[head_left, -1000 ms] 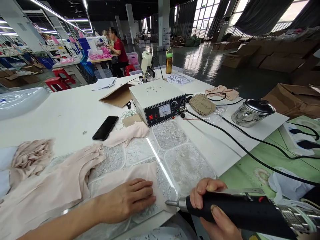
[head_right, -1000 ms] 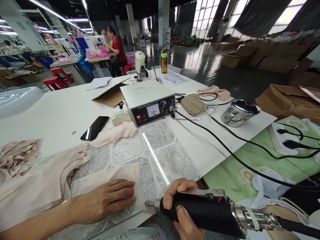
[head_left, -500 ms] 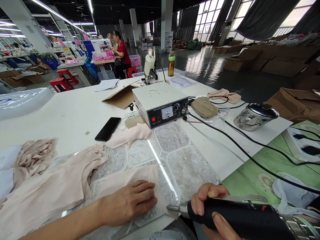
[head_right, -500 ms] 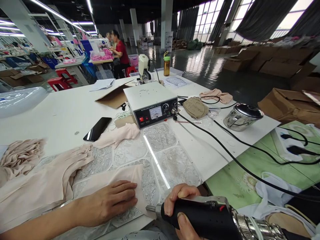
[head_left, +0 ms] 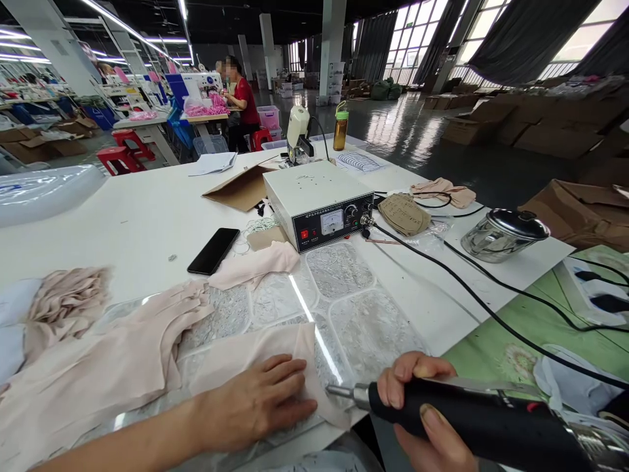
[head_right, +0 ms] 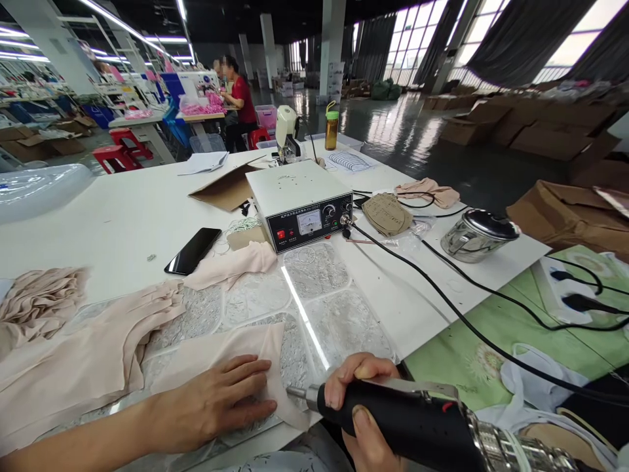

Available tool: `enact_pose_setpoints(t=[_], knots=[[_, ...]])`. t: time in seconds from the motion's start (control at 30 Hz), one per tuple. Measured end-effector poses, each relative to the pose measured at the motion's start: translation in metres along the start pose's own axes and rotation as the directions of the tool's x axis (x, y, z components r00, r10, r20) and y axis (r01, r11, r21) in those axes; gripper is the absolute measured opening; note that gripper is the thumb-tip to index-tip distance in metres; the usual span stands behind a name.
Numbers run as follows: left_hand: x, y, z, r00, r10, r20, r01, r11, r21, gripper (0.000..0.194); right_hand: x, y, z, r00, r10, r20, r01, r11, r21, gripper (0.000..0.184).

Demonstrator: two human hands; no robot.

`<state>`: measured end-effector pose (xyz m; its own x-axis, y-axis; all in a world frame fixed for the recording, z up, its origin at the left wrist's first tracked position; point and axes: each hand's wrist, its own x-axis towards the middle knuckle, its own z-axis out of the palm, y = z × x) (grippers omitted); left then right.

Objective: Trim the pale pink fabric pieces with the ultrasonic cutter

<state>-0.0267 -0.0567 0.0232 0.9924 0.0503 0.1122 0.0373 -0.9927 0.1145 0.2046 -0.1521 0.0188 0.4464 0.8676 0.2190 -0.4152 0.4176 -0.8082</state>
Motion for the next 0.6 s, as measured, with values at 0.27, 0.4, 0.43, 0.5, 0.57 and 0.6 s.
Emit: enact_pose_setpoints(t=[0.27, 0.4, 0.43, 0.5, 0.57, 0.6], knots=[[0.000, -0.001, 0.000, 1.000, 0.010, -0.014, -0.010, 1.000, 0.005, 0.036, 0.039, 0.038, 0.023, 0.985, -0.175, -0.007, 0.175, 0.985, -0.008, 0.014], [-0.001, -0.002, 0.000, 0.999, 0.016, -0.038, -0.016, 1.000, 0.008, 0.036, 0.044, 0.050, 0.024, 0.987, -0.159, 0.037, 0.160, 0.986, -0.034, 0.013], [-0.001, -0.002, 0.001, 0.999, 0.017, -0.043, -0.017, 1.000, 0.006, 0.036, 0.043, 0.051, 0.024, 0.986, -0.159, 0.044, 0.161, 0.986, -0.041, 0.013], [-0.001, -0.003, 0.001, 0.998, 0.021, -0.052, -0.021, 1.000, -0.003, 0.035, 0.043, 0.052, 0.023, 0.986, -0.161, 0.048, 0.163, 0.985, -0.053, 0.013], [0.000, -0.004, 0.001, 0.998, 0.022, -0.065, -0.023, 1.000, -0.007, 0.035, 0.043, 0.051, 0.022, 0.986, -0.160, 0.047, 0.163, 0.985, -0.062, 0.013], [0.000, -0.004, 0.001, 0.997, 0.022, -0.070, -0.023, 1.000, -0.007, 0.034, 0.044, 0.051, 0.022, 0.986, -0.160, 0.048, 0.163, 0.985, -0.065, 0.013]])
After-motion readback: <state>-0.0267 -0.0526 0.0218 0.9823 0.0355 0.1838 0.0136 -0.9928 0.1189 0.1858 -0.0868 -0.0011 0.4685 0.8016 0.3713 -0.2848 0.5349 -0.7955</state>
